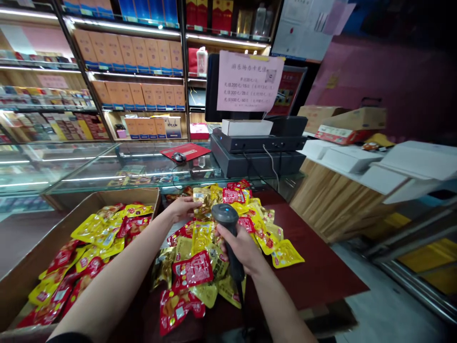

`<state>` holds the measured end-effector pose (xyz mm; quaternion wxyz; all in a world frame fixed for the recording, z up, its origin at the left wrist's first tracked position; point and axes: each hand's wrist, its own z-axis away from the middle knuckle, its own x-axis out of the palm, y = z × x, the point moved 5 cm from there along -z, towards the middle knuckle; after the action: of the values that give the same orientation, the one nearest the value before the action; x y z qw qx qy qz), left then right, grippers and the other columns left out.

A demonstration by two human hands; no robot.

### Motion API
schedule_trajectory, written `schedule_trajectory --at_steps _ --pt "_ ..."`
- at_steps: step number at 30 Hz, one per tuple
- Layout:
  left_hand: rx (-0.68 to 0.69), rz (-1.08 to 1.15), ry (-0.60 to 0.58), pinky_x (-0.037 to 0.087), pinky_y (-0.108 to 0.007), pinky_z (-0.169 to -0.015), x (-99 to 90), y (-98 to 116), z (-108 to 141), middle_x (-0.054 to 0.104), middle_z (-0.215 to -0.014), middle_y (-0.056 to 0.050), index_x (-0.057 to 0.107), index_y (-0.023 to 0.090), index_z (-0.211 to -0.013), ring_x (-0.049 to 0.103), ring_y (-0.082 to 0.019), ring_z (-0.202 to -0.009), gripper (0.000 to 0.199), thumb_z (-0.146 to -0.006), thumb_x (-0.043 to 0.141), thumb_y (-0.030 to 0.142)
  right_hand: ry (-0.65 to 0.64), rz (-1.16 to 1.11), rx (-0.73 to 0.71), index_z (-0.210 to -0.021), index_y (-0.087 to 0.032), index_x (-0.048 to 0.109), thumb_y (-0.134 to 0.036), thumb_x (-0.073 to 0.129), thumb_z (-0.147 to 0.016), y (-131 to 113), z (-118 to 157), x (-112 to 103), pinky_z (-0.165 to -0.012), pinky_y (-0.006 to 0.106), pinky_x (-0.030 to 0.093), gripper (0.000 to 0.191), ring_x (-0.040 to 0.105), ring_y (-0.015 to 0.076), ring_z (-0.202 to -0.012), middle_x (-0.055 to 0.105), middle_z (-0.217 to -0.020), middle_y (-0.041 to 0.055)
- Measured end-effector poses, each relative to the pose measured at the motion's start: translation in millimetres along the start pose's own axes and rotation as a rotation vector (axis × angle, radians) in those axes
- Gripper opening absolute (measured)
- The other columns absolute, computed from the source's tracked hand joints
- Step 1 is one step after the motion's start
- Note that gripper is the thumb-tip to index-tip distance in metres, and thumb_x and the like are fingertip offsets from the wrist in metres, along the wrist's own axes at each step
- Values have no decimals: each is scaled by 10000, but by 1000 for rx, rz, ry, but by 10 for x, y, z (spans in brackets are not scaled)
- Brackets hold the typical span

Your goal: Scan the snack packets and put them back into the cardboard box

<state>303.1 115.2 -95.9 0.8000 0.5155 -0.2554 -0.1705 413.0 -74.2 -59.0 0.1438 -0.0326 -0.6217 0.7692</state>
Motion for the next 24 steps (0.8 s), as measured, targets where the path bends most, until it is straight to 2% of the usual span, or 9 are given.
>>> schedule_trajectory --at_steps 6,12,24 --pt "106 -183 -34 367 -188 -471 75 -47 -16 650 -692 -12 695 115 -827 500 -51 -498 477 -476 877 382 -37 33 -2 -824 -188 511 -502 609 -788 1 -50 81 -355 190 366 331 447 78 -335 502 -454 -74" --pt "135 -361 -130 370 -212 -503 148 -21 67 547 -577 53 662 133 -746 478 -59 -495 441 -449 876 378 -47 34 -30 -837 -189 513 -516 616 -776 -15 -69 117 -346 182 356 348 450 76 -326 495 -450 -82" --pt "121 -350 -156 398 -233 -567 178 -25 85 592 -619 28 627 133 -694 516 -82 -549 408 -443 871 343 -35 18 -27 -836 -192 502 -523 654 -729 -84 0 200 -349 191 356 380 438 75 -330 504 -455 -85"
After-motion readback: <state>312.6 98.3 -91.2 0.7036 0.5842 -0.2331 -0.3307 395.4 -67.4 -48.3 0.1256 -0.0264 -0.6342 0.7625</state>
